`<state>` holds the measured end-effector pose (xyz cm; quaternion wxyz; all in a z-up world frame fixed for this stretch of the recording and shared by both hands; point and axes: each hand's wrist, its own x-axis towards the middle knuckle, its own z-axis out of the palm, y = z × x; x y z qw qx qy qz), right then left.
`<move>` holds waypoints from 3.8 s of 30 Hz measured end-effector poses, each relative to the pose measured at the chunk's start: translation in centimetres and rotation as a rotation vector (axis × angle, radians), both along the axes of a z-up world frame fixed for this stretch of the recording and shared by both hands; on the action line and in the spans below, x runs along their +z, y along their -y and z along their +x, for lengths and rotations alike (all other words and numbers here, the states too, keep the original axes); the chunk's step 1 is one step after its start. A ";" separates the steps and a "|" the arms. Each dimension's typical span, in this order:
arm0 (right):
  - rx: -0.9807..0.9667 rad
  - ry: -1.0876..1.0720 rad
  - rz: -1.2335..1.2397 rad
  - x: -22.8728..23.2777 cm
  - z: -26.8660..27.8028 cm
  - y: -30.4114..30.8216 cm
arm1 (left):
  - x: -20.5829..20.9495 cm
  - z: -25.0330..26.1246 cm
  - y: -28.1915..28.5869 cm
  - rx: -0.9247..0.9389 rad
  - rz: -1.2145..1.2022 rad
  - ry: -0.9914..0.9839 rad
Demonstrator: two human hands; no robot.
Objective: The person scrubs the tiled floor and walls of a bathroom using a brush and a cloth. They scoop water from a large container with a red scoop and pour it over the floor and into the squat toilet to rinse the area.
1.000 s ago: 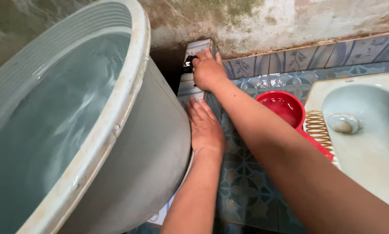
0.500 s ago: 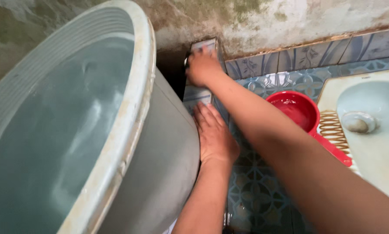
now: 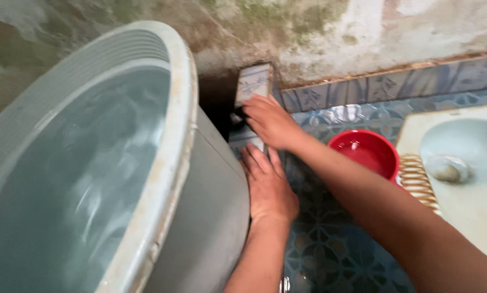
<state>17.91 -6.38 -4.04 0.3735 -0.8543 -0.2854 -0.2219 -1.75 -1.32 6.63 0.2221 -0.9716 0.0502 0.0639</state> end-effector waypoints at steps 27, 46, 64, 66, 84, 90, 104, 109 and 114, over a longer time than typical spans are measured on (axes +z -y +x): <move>-0.334 -0.318 0.937 -9.9 5.7 -1.6 | 1.0 0.4 0.8 -0.018 0.045 -0.072; -0.205 -0.836 1.198 -17.0 -8.0 -4.8 | 1.1 -0.1 0.4 -0.043 0.044 -0.053; 0.343 -0.921 1.869 -9.3 -11.9 -1.7 | 0.8 -0.8 0.5 -0.024 -0.050 -0.042; 0.366 -0.966 1.774 -8.4 -11.7 -1.4 | 0.5 -0.8 0.0 -0.063 -0.063 0.057; 0.070 -1.069 1.241 -12.1 -29.4 -6.2 | -3.5 -8.8 -4.3 -0.251 -0.189 0.102; -0.004 -1.258 1.660 -6.0 -27.7 -5.4 | 0.5 -13.8 -6.3 -0.357 -0.542 0.021; -0.153 -0.980 1.345 -10.9 -19.5 -5.2 | 0.4 -13.7 -6.1 -0.340 -0.523 0.044; -0.079 -1.170 1.687 -8.1 -19.2 -5.7 | 0.5 -13.6 -6.4 -0.344 -0.522 0.065; 0.158 -0.870 1.733 -6.6 -17.6 -5.0 | 0.2 -13.8 -6.7 -0.323 -0.481 0.044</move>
